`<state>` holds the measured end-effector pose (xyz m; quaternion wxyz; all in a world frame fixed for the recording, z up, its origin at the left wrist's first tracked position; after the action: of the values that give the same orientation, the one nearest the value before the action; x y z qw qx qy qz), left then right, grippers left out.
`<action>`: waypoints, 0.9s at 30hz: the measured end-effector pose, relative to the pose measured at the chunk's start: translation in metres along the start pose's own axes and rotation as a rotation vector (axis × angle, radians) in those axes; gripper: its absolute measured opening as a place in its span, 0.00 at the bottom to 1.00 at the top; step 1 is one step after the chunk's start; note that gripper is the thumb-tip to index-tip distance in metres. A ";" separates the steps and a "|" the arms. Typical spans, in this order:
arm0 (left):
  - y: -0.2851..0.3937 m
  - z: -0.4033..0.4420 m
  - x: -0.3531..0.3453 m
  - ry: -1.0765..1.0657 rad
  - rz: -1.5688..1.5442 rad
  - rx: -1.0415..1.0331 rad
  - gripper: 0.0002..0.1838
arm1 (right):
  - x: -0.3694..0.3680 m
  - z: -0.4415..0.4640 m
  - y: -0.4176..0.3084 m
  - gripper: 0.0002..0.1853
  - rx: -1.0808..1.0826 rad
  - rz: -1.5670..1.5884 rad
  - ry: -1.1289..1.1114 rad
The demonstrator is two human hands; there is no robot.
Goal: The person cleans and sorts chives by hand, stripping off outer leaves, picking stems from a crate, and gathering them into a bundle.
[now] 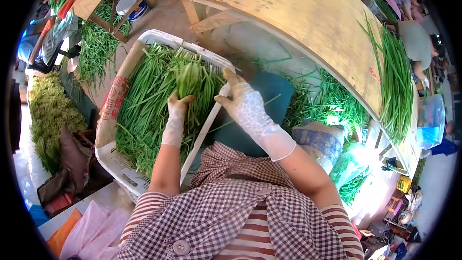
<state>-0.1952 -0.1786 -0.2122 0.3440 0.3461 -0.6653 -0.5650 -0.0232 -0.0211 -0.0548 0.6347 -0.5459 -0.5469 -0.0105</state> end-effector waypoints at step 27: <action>0.071 0.001 0.013 -0.205 -0.276 -0.285 0.23 | -0.138 0.036 0.039 0.30 -0.276 1.278 -0.313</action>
<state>-0.2078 -0.1806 -0.1416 0.2394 0.3223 -0.5565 -0.7274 -0.0789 -0.0607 -0.1858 0.3538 -0.8335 -0.1956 0.3767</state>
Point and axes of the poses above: each hand's wrist, its own z-axis towards the middle knuckle, its own x-axis out of the back of the hand, y = z × x, the point moved 8 cm from there along z, towards the middle knuckle, and after that the axes turned 15 degrees about -x, right-handed, at the moved point
